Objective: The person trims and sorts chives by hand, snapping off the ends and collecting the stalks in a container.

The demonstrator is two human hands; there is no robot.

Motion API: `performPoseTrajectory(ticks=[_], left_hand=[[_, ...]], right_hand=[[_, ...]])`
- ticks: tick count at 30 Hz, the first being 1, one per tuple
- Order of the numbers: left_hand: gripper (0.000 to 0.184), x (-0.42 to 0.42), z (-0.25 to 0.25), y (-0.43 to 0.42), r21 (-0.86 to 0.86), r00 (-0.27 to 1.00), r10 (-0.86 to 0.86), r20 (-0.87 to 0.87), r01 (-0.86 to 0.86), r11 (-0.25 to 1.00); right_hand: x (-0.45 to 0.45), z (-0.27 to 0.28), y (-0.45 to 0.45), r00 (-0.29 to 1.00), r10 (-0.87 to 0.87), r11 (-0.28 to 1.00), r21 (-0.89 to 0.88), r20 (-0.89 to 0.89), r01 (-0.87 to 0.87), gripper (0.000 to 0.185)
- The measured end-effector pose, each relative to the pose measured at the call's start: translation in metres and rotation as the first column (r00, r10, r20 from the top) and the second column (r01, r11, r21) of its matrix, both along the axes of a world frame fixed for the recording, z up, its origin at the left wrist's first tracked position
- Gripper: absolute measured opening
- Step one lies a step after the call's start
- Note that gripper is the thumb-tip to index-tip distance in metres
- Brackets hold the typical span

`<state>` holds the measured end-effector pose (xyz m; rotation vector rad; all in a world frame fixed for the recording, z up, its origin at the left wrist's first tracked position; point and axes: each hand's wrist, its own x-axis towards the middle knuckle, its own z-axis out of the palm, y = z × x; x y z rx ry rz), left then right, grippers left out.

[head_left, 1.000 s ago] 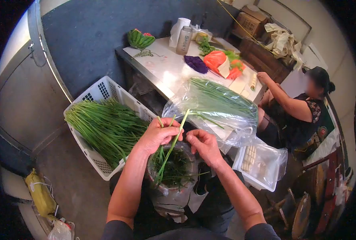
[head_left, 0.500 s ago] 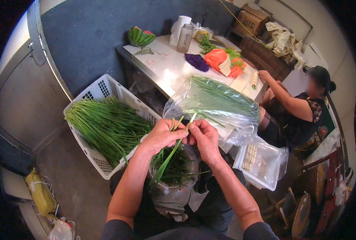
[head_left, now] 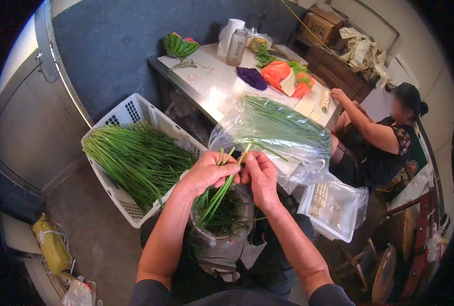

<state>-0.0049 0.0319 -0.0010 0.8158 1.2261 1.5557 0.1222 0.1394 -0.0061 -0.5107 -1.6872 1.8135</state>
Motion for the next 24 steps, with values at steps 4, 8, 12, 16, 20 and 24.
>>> performPoseTrajectory(ticks=[4, 8, 12, 16, 20, 24], left_hand=[[0.018, 0.0, -0.001, 0.0, -0.024, 0.999, -0.016, -0.035, 0.015, 1.0], [0.019, -0.001, -0.003, -0.001, -0.031, 0.997, -0.063, -0.045, 0.062, 0.998], [0.022, -0.002, -0.007, 0.0, -0.024, 0.989, -0.134, -0.068, 0.133, 0.991], [0.024, 0.0, -0.003, -0.001, -0.029, 0.989, -0.147, -0.021, 0.146, 0.989], [0.023, -0.001, -0.003, -0.001, -0.019, 0.987, -0.158, -0.014, 0.158, 0.987], [0.023, -0.004, -0.002, -0.002, -0.021, 0.985, -0.165, 0.044, 0.167, 0.986]], right_hand=[[-0.001, -0.006, 0.001, 0.998, 0.031, 0.997, 0.073, 0.047, -0.035, 0.024], [0.002, -0.002, -0.004, 0.998, 0.006, 0.994, 0.112, 0.064, -0.014, 0.024], [0.005, -0.005, -0.004, 0.995, -0.033, 0.982, 0.187, 0.094, 0.015, 0.026], [0.005, -0.012, 0.001, 0.989, -0.104, 0.939, 0.34, 0.106, 0.062, 0.028], [0.004, -0.012, 0.0, 0.986, -0.133, 0.93, 0.356, 0.102, 0.089, 0.027], [0.006, -0.018, 0.005, 0.98, -0.181, 0.947, 0.284, 0.08, 0.152, 0.025]])
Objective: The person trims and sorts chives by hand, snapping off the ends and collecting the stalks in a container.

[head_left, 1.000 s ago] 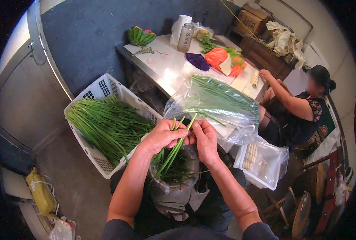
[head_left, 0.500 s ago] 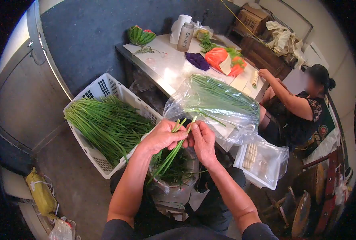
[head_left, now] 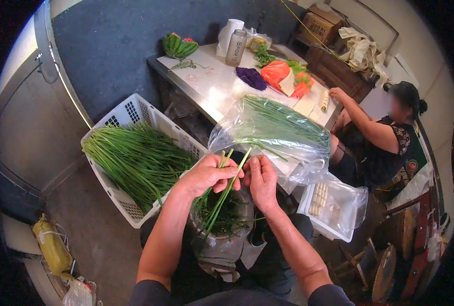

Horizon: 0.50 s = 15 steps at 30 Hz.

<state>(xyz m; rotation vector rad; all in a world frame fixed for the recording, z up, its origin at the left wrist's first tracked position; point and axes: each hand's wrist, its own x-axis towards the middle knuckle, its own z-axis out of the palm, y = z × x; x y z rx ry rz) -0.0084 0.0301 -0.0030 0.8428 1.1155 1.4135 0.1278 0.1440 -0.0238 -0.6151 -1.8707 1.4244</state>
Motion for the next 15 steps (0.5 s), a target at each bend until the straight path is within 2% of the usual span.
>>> performPoseTrajectory(ticks=[2, 4, 5, 7, 8, 10, 11, 13, 15], left_hand=[[0.023, -0.002, 0.002, -0.001, 0.013, 1.0, -0.007, 0.028, 0.007, 1.0], [0.023, -0.003, 0.003, -0.002, 0.029, 0.998, -0.013, 0.057, 0.012, 1.0], [0.023, -0.003, 0.002, -0.002, 0.029, 0.998, -0.01, 0.056, 0.008, 1.0], [0.023, -0.002, 0.001, -0.001, 0.029, 0.998, -0.007, 0.056, 0.006, 1.0], [0.023, -0.002, 0.001, 0.0, 0.019, 0.999, -0.006, 0.042, 0.005, 1.0], [0.023, -0.001, 0.001, 0.0, 0.008, 1.0, -0.007, 0.027, 0.007, 1.0], [0.022, 0.0, -0.001, 0.001, -0.001, 1.0, -0.007, 0.012, 0.007, 1.0], [0.021, 0.001, -0.003, 0.003, -0.007, 1.0, -0.007, -0.003, 0.007, 1.0], [0.021, 0.003, -0.005, 0.002, 0.007, 1.0, -0.005, -0.008, 0.005, 1.0]], right_hand=[[0.004, -0.005, 0.005, 1.0, -0.019, 0.999, -0.047, -0.018, 0.018, 0.024], [0.008, -0.007, 0.005, 0.992, -0.054, 0.998, 0.02, 0.11, 0.053, 0.02], [0.009, -0.01, 0.003, 0.992, -0.054, 0.998, 0.021, 0.111, 0.052, 0.02], [0.009, -0.016, -0.001, 1.0, -0.022, 0.997, -0.077, -0.017, 0.021, 0.019], [0.01, -0.015, -0.001, 1.0, -0.023, 0.997, -0.078, -0.016, 0.022, 0.019], [0.011, -0.003, -0.003, 0.999, 0.029, 0.978, -0.207, -0.019, -0.033, 0.019], [0.01, 0.002, -0.005, 0.999, 0.027, 0.978, -0.207, -0.02, -0.03, 0.019], [0.007, 0.009, -0.008, 0.983, 0.141, 0.96, -0.225, -0.118, -0.165, 0.017], [0.007, 0.011, -0.006, 0.984, 0.165, 0.969, -0.176, -0.066, -0.174, 0.018]])
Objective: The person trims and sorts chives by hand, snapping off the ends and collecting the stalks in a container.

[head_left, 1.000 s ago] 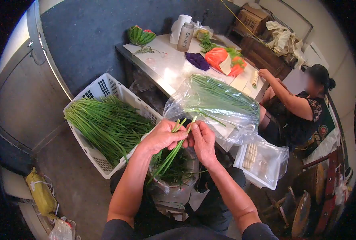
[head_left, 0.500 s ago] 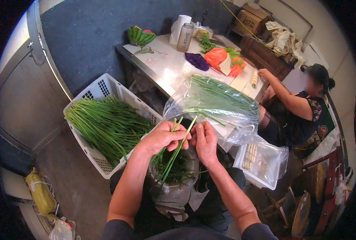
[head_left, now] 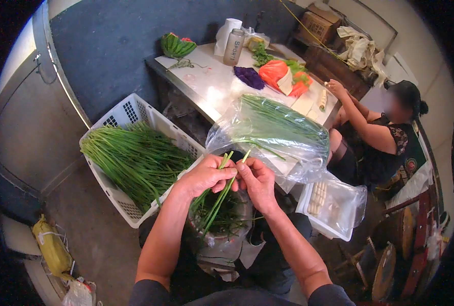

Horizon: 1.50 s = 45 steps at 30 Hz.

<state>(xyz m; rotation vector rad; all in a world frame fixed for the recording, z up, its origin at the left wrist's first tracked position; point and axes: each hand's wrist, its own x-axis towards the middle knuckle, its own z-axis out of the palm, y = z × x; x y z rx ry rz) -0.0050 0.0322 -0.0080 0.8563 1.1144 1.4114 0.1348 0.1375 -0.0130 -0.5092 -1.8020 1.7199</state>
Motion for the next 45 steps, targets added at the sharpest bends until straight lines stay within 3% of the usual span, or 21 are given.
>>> performPoseTrajectory(ticks=[5, 7, 8, 10, 14, 17, 19, 25, 29, 31, 32, 33, 37, 39, 45], left_hand=[[0.021, 0.003, 0.005, 0.0, -0.026, 0.997, 0.041, -0.066, -0.043, 0.999], [0.02, 0.003, 0.005, 0.0, -0.03, 0.996, 0.045, -0.073, -0.048, 0.998], [0.021, 0.003, 0.004, 0.001, -0.041, 0.993, 0.06, -0.098, -0.064, 0.997], [0.021, 0.004, 0.003, 0.001, -0.051, 0.99, 0.074, -0.122, -0.081, 0.995], [0.021, 0.004, 0.002, 0.001, -0.072, 0.971, 0.084, -0.222, -0.102, 0.992], [0.022, 0.003, 0.0, 0.001, -0.096, 0.959, 0.063, -0.278, -0.093, 0.991], [0.022, 0.004, 0.002, 0.0, -0.115, 0.946, 0.041, -0.322, -0.083, 0.99], [0.02, 0.005, -0.002, 0.001, -0.099, 0.922, 0.019, -0.387, -0.062, 0.993], [0.019, 0.004, -0.001, 0.003, -0.114, 0.935, 0.014, -0.354, -0.058, 0.992], [0.018, 0.003, 0.002, 0.002, -0.116, 0.944, -0.004, -0.33, -0.036, 0.993], [0.019, 0.004, 0.005, -0.001, -0.114, 0.965, 0.005, -0.262, -0.036, 0.993], [0.019, 0.005, 0.008, -0.002, -0.111, 0.981, 0.014, -0.193, -0.036, 0.993], [0.021, 0.006, 0.007, 0.0, -0.116, 0.98, 0.036, -0.198, -0.06, 0.991], [0.021, 0.005, 0.002, 0.003, -0.121, 0.92, 0.041, -0.389, -0.095, 0.988], [0.014, 0.01, -0.001, 0.005, -0.032, 0.89, 0.157, -0.428, -0.189, 0.981]], right_hand=[[0.0, -0.002, 0.004, 0.995, -0.036, 0.976, 0.218, 0.089, 0.015, 0.024], [0.001, -0.005, 0.006, 0.988, -0.105, 0.896, 0.442, 0.11, 0.045, 0.026], [0.001, -0.006, 0.007, 0.988, -0.105, 0.896, 0.443, 0.111, 0.045, 0.026], [0.0, -0.008, 0.008, 0.988, -0.152, 0.777, 0.621, 0.024, 0.105, 0.026], [0.0, -0.006, 0.01, 0.985, -0.159, 0.653, 0.741, -0.065, 0.154, 0.027], [0.004, -0.004, 0.009, 0.986, -0.165, 0.67, 0.731, -0.028, 0.133, 0.028], [0.011, -0.001, 0.008, 0.971, -0.134, 0.831, 0.556, 0.198, 0.002, 0.021], [0.017, -0.006, 0.007, 0.974, -0.083, 0.906, 0.423, 0.211, -0.015, 0.019], [0.017, -0.02, 0.012, 0.976, -0.097, 0.954, 0.299, 0.195, 0.035, 0.021], [0.017, -0.018, 0.011, 0.973, -0.147, 0.988, 0.077, 0.178, 0.135, 0.022], [0.016, -0.019, 0.012, 0.973, -0.148, 0.988, 0.076, 0.178, 0.136, 0.022], [0.015, -0.021, 0.013, 0.981, -0.151, 0.988, 0.018, 0.119, 0.15, 0.02], [0.015, -0.017, 0.007, 0.994, -0.105, 0.987, -0.126, -0.017, 0.102, 0.018], [0.015, -0.018, 0.006, 0.997, -0.081, 0.992, -0.093, -0.007, 0.08, 0.019], [0.012, -0.022, 0.006, 0.994, -0.074, 0.995, -0.061, 0.075, 0.078, 0.021]])
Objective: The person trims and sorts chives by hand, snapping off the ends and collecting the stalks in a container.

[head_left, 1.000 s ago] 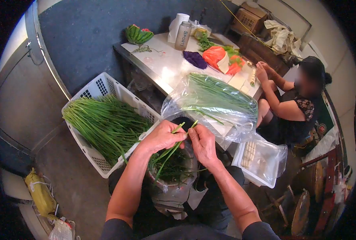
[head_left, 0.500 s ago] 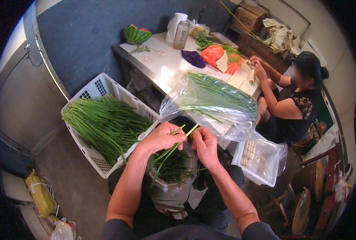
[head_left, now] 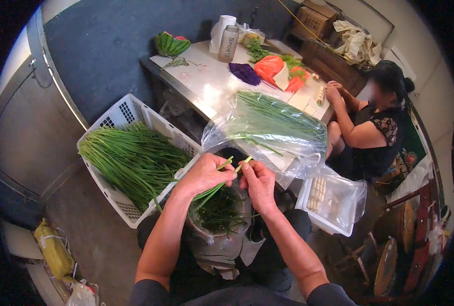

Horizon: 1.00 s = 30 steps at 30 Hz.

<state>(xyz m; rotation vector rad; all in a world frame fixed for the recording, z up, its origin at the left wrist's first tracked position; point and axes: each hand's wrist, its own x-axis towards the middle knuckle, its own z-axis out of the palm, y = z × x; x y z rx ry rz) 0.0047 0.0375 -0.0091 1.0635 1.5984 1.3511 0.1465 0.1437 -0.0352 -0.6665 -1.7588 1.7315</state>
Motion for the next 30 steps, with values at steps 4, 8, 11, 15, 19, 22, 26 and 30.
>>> performPoseTrajectory(ticks=[4, 8, 11, 15, 19, 22, 26, 30], left_hand=[[0.012, -0.0013, 0.0001, 0.0007, -0.052, 1.0, 0.007, -0.013, -0.008, 0.999], [0.011, -0.0017, 0.0011, 0.0003, -0.09, 0.999, 0.001, -0.047, -0.005, 0.996], [0.012, -0.0013, 0.0006, -0.0001, -0.092, 0.999, -0.001, -0.043, -0.003, 0.996], [0.013, -0.0011, 0.0059, -0.0021, -0.124, 0.999, -0.028, 0.039, 0.033, 0.992], [0.014, -0.0006, 0.0077, -0.0025, -0.112, 0.993, -0.072, 0.099, 0.083, 0.99], [0.014, -0.002, 0.006, -0.0023, -0.114, 0.986, -0.075, 0.15, 0.093, 0.989], [0.015, -0.0025, 0.0043, -0.0027, -0.072, 0.972, -0.118, 0.205, 0.135, 0.988], [0.019, -0.0035, 0.0034, -0.0035, 0.028, 0.928, -0.179, 0.328, 0.179, 0.983]], right_hand=[[0.0017, -0.0006, -0.0012, 1.0, 0.025, 1.0, 0.006, -0.019, -0.025, 0.021], [0.0036, -0.0041, 0.0008, 0.999, 0.045, 0.999, 0.002, -0.016, -0.045, 0.02], [0.0046, -0.0032, 0.0006, 0.998, 0.068, 0.997, 0.021, -0.01, -0.068, 0.019], [0.0053, -0.0051, 0.0024, 0.997, 0.078, 0.996, 0.053, -0.012, -0.077, 0.019], [0.0051, 0.0012, 0.0001, 0.999, 0.051, 0.993, 0.105, 0.017, -0.053, 0.019], [0.005, -0.0024, 0.0015, 0.999, 0.047, 0.993, 0.11, -0.001, -0.046, 0.019], [0.0048, -0.0024, -0.0001, 1.0, 0.018, 0.998, 0.067, -0.014, -0.017, 0.02], [0.0052, -0.0058, 0.0014, 0.998, -0.065, 0.998, 0.019, -0.019, 0.065, 0.018]])
